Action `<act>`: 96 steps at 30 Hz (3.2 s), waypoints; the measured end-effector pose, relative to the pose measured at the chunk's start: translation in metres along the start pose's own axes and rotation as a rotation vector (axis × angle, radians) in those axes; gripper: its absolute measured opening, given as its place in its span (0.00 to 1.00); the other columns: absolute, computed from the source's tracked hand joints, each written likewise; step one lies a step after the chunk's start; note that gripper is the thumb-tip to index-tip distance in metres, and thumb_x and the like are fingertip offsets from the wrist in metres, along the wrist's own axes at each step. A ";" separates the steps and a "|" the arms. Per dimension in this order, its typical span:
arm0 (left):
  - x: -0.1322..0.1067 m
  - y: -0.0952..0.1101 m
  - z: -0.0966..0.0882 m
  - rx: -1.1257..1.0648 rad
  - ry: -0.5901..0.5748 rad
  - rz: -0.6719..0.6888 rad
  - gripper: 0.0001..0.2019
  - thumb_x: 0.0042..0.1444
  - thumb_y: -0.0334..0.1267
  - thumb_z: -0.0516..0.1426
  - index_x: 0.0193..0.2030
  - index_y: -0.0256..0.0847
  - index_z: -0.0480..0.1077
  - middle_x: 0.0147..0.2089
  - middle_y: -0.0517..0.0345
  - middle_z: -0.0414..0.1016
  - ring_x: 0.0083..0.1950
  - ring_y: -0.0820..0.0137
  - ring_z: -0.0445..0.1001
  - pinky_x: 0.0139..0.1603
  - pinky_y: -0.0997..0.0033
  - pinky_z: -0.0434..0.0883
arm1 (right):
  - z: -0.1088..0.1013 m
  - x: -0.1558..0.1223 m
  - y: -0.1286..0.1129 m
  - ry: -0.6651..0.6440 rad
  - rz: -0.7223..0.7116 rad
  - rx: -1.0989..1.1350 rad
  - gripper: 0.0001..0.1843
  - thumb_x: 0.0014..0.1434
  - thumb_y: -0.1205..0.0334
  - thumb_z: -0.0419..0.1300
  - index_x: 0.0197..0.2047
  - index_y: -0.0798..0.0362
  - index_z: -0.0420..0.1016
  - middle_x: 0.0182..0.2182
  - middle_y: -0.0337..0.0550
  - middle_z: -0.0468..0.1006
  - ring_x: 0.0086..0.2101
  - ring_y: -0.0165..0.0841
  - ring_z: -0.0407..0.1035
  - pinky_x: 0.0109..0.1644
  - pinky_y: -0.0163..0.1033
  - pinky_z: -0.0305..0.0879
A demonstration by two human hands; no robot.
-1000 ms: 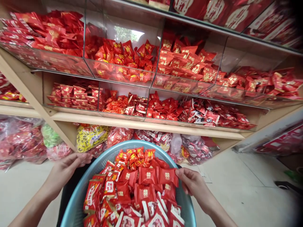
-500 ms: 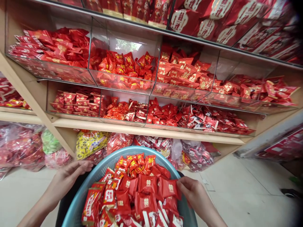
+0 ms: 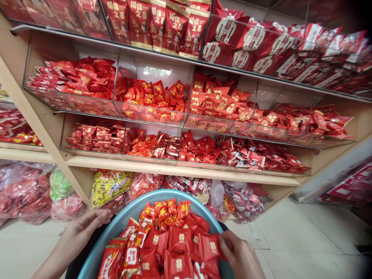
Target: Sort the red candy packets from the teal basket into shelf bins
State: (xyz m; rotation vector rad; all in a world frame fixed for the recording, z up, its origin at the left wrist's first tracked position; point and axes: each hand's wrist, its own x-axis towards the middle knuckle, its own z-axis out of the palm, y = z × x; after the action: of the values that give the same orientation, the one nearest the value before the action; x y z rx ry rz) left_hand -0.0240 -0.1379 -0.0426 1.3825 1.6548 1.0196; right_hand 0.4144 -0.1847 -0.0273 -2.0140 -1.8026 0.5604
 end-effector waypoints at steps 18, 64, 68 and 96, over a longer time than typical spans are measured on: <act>0.011 0.033 0.022 0.023 -0.163 0.030 0.21 0.43 0.59 0.59 0.41 0.50 0.77 0.47 0.59 0.80 0.51 0.55 0.75 0.53 0.60 0.71 | -0.006 0.028 -0.003 0.121 -0.003 0.160 0.24 0.58 0.41 0.48 0.24 0.50 0.67 0.15 0.37 0.66 0.20 0.32 0.60 0.24 0.34 0.52; 0.110 0.082 0.097 -0.120 -0.662 0.038 0.25 0.49 0.54 0.59 0.49 0.40 0.73 0.50 0.53 0.78 0.53 0.59 0.72 0.53 0.65 0.67 | -0.048 0.140 -0.109 0.249 -0.344 0.488 0.12 0.58 0.55 0.53 0.29 0.53 0.69 0.20 0.35 0.67 0.20 0.26 0.58 0.24 0.31 0.53; 0.102 0.095 0.097 -0.256 -0.593 0.162 0.22 0.54 0.51 0.56 0.51 0.39 0.72 0.54 0.50 0.75 0.56 0.60 0.70 0.58 0.64 0.65 | -0.012 0.125 -0.130 -0.110 -0.498 0.301 0.10 0.58 0.63 0.52 0.26 0.53 0.68 0.19 0.33 0.67 0.21 0.26 0.60 0.25 0.30 0.51; 0.087 0.087 0.114 -0.216 -0.483 0.312 0.09 0.54 0.40 0.58 0.37 0.38 0.76 0.32 0.58 0.78 0.33 0.72 0.72 0.35 0.75 0.68 | 0.025 0.113 -0.114 -0.298 -0.379 0.454 0.17 0.60 0.54 0.54 0.23 0.54 0.63 0.20 0.32 0.60 0.24 0.26 0.53 0.28 0.32 0.49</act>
State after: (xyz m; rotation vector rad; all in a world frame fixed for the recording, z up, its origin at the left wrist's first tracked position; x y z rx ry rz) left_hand 0.1012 -0.0300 -0.0144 1.6136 0.9717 0.9086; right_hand 0.3162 -0.0598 0.0068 -1.3040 -1.9360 1.0748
